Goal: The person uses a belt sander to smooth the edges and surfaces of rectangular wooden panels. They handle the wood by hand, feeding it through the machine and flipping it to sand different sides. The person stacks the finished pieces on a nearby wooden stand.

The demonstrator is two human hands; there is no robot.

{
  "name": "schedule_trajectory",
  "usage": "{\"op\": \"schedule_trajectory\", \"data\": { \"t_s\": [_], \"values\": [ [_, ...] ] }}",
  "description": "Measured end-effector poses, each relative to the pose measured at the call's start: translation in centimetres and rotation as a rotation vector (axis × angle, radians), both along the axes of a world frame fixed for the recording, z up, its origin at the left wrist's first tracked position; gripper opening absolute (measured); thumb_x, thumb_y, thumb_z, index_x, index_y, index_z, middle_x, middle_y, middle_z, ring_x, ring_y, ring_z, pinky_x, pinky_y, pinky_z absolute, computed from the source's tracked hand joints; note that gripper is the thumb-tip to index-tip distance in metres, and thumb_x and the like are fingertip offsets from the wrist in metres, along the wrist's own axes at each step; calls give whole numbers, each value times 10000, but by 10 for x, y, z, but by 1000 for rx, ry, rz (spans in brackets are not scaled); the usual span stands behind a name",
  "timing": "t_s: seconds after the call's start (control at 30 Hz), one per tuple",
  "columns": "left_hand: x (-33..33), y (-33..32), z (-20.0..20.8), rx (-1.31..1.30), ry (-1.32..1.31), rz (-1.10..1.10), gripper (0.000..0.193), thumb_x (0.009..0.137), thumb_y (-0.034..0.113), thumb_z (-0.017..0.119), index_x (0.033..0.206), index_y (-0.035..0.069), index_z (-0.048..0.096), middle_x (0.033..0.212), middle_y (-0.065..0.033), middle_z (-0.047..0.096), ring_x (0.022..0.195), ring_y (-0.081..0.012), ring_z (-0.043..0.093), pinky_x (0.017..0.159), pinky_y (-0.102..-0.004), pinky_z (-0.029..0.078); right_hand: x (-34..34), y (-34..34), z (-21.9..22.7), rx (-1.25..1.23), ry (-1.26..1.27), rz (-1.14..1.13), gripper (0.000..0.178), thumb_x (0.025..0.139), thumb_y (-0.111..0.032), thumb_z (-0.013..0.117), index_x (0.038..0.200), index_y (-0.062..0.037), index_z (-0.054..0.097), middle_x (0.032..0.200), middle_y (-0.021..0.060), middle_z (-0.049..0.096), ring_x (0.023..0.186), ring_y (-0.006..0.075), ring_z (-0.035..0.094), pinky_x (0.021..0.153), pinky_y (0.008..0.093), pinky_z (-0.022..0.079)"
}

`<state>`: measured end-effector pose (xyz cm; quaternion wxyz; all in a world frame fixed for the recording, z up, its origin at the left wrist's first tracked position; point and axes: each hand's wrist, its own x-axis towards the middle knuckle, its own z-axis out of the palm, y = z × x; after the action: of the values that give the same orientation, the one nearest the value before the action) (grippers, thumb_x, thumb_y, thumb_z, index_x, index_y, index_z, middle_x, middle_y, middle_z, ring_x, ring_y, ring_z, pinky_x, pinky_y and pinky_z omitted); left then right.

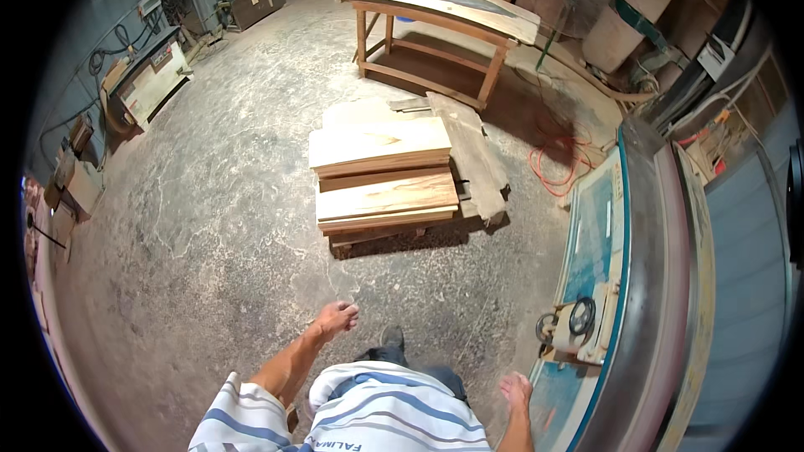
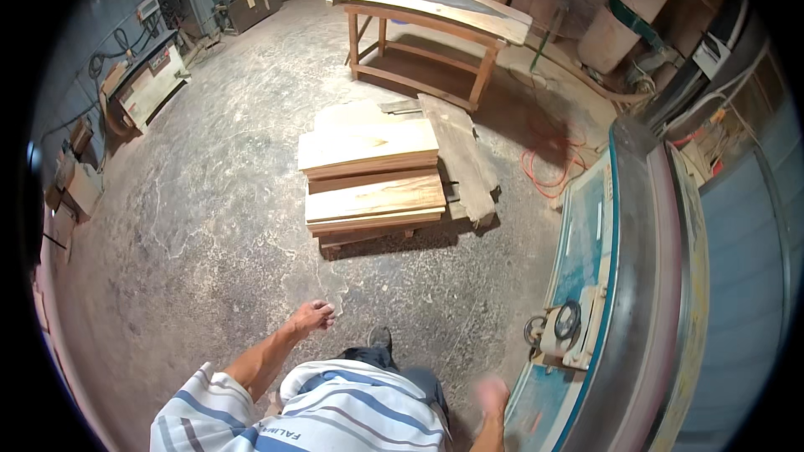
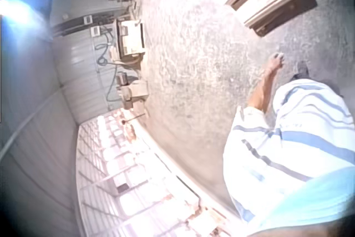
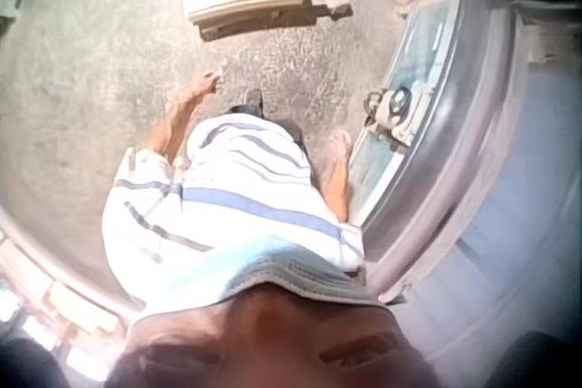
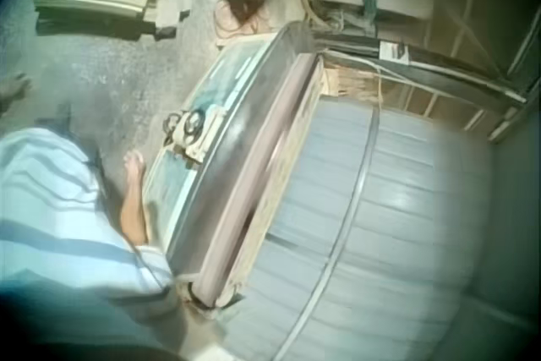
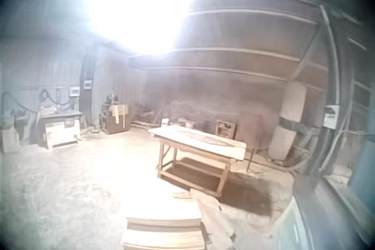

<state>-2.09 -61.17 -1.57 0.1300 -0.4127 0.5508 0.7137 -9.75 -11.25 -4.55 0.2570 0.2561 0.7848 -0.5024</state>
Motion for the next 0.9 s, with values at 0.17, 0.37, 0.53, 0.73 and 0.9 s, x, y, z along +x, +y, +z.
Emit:
{"op": "schedule_trajectory", "data": {
  "t_s": [0.17, 0.37, 0.53, 0.73, 0.9],
  "values": [
    [-51, -7, 18, 88, 122, 107, 182, 902, 221, 525, 813, 62, 531, 643, 24, 491, 556, -74, 472, 486, -228, 372, -76, -11, -9, 8, 32, 183, 398, 901, -247, 492, 1205, 8, 472, 1019, 176, 611, 825, 258, 626, 717, 342, 514],
    [-10, -24, -31, 6, -23, 207, 227, 874, 245, 563, 811, 27, 572, 691, -35, 559, 537, -109, 501, 465, -241, 393, -177, 18, -91, -12, -11, 276, 348, 894, -223, 480, 1149, 12, 506, 940, 157, 620, 741, 232, 624, 621, 332, 510],
    [9, -3, -6, -152, -285, 578, 251, 859, 233, 582, 931, -7, 608, 742, -72, 600, 581, -135, 557, 454, -252, 421, -285, -68, -41, -41, -208, 215, 297, 891, -188, 463, 1094, 21, 519, 887, 139, 612, 685, 218, 619, 492, 312, 473],
    [-56, 36, 56, -234, -136, 568, 258, 848, 258, 590, 941, 21, 629, 732, -51, 601, 627, -116, 568, 525, -234, 438, -377, -196, 7, -451, -103, 216, 187, 882, -209, 514, 862, -23, 514, 696, 54, 508, 563, 127, 491, 489, 207, 366],
    [-172, 47, 144, -536, -36, 101, 356, 902, 303, 524, 1110, 21, 587, 952, -71, 630, 850, -147, 596, 749, -272, 481, -383, -296, 79, -697, 38, 618, 305, 897, -216, 530, 1082, 24, 568, 885, 107, 642, 662, 137, 600, 622, 242, 492]
  ]
}}
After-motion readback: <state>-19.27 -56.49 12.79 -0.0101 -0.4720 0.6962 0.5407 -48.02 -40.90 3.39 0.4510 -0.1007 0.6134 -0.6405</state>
